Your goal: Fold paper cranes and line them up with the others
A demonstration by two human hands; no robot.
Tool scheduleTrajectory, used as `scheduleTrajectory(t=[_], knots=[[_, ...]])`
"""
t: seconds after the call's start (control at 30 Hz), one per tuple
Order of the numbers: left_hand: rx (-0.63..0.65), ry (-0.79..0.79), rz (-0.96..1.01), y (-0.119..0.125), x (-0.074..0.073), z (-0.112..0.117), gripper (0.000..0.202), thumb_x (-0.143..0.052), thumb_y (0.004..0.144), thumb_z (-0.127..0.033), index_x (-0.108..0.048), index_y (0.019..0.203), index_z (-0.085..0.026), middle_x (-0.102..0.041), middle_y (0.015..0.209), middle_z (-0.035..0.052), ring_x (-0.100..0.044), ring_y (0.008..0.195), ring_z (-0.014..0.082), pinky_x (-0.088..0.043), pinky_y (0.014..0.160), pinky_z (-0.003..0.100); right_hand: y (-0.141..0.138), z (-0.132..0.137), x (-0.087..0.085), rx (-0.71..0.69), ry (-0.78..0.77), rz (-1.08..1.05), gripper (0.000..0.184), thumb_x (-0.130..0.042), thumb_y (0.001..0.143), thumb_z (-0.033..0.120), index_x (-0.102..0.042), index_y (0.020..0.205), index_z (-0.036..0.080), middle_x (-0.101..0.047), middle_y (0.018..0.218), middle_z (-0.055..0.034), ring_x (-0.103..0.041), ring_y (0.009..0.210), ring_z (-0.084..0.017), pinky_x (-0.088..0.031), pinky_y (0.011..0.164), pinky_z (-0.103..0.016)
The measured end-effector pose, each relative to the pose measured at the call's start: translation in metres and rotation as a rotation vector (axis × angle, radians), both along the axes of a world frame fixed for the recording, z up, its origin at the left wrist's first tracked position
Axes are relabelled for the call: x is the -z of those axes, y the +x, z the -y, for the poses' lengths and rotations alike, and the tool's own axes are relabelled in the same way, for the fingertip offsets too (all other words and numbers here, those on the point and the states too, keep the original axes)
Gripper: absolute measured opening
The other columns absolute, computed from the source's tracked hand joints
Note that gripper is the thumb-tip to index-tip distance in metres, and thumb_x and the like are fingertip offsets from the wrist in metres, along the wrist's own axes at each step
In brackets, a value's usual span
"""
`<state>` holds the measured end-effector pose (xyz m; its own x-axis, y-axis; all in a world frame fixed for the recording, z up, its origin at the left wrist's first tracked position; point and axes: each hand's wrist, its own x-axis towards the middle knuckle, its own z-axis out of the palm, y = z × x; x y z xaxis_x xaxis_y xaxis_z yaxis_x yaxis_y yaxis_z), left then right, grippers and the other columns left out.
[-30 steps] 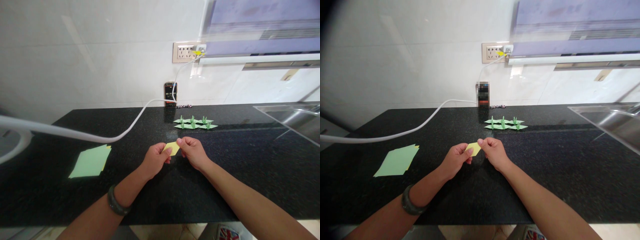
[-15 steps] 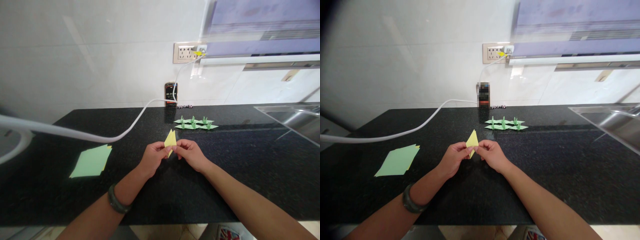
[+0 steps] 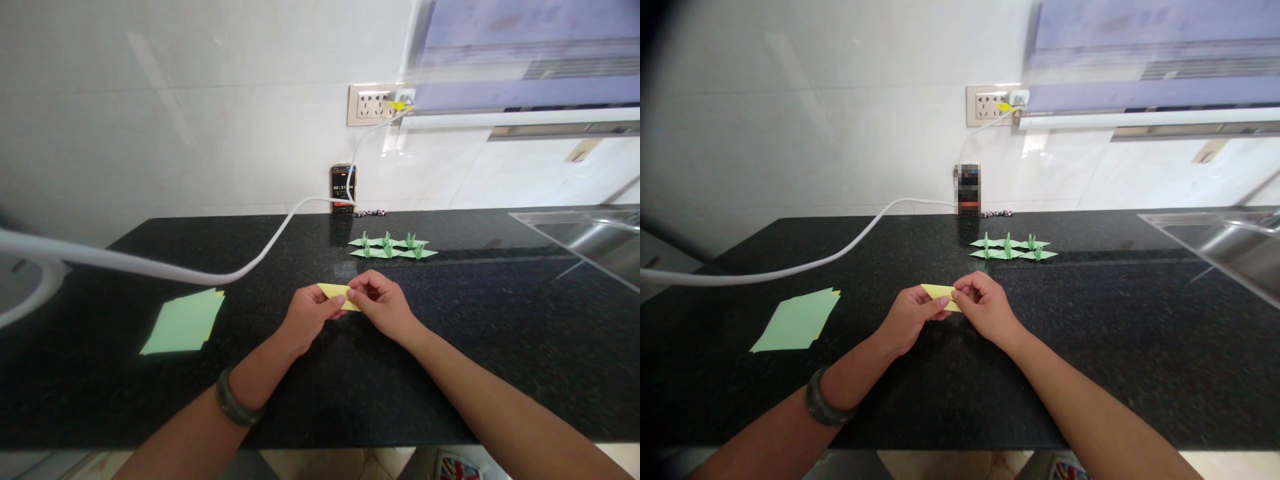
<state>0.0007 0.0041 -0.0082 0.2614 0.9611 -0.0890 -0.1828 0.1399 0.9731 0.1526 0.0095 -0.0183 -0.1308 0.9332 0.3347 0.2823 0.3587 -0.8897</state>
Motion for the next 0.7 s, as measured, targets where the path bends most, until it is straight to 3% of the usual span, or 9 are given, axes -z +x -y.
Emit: scheduleTrajectory(t=[0.1,0.2,0.47,0.7], knots=[[-0.036,0.014,-0.034,0.0006,0.0025,-0.0005,0.025,-0.065,0.063,-0.028,-0.064,0.082,-0.011,-0.066,0.074,0.0045,-0.058,0.061,0.0102,-0.045,0.059,0.022,0.0011,0.0014,-0.0038,0.047,0.18,0.127,0.011,-0.056,0.073,0.025,-0.06,0.082,0.019,-0.053,0.074,-0.0026,-0.047,0.059,-0.011,-0.039,0.052,-0.023],[-0.074,0.054,-0.081,0.0005,0.0058,-0.001,0.025,-0.065,0.063,-0.03,-0.065,0.079,-0.011,-0.066,0.072,0.0046,-0.058,0.059,0.0105,-0.046,0.058,0.022,0.0024,0.0025,-0.0059,0.039,0.267,0.198,0.012,-0.054,0.075,0.023,-0.062,0.082,0.02,-0.055,0.077,-0.0038,-0.049,0.062,-0.012,-0.04,0.054,-0.024],[-0.103,0.104,-0.117,0.0011,0.0063,-0.0008,0.022,-0.064,0.063,-0.029,-0.065,0.077,-0.012,-0.066,0.071,0.003,-0.058,0.06,0.0114,-0.047,0.059,0.023,0.0046,0.0027,-0.0035,0.048,0.383,0.317,0.014,-0.051,0.077,0.022,-0.064,0.083,0.021,-0.057,0.077,-0.005,-0.053,0.071,-0.014,-0.044,0.064,-0.027],[-0.124,0.229,-0.315,-0.0032,0.0105,-0.0001,0.025,-0.06,0.067,-0.034,-0.066,0.079,-0.013,-0.067,0.072,0.005,-0.059,0.063,0.015,-0.045,0.058,0.025,0.0049,0.0032,-0.0037,0.05,0.416,0.37,0.013,-0.05,0.078,0.021,-0.063,0.077,0.019,-0.055,0.073,-0.0044,-0.052,0.068,-0.013,-0.043,0.061,-0.025]])
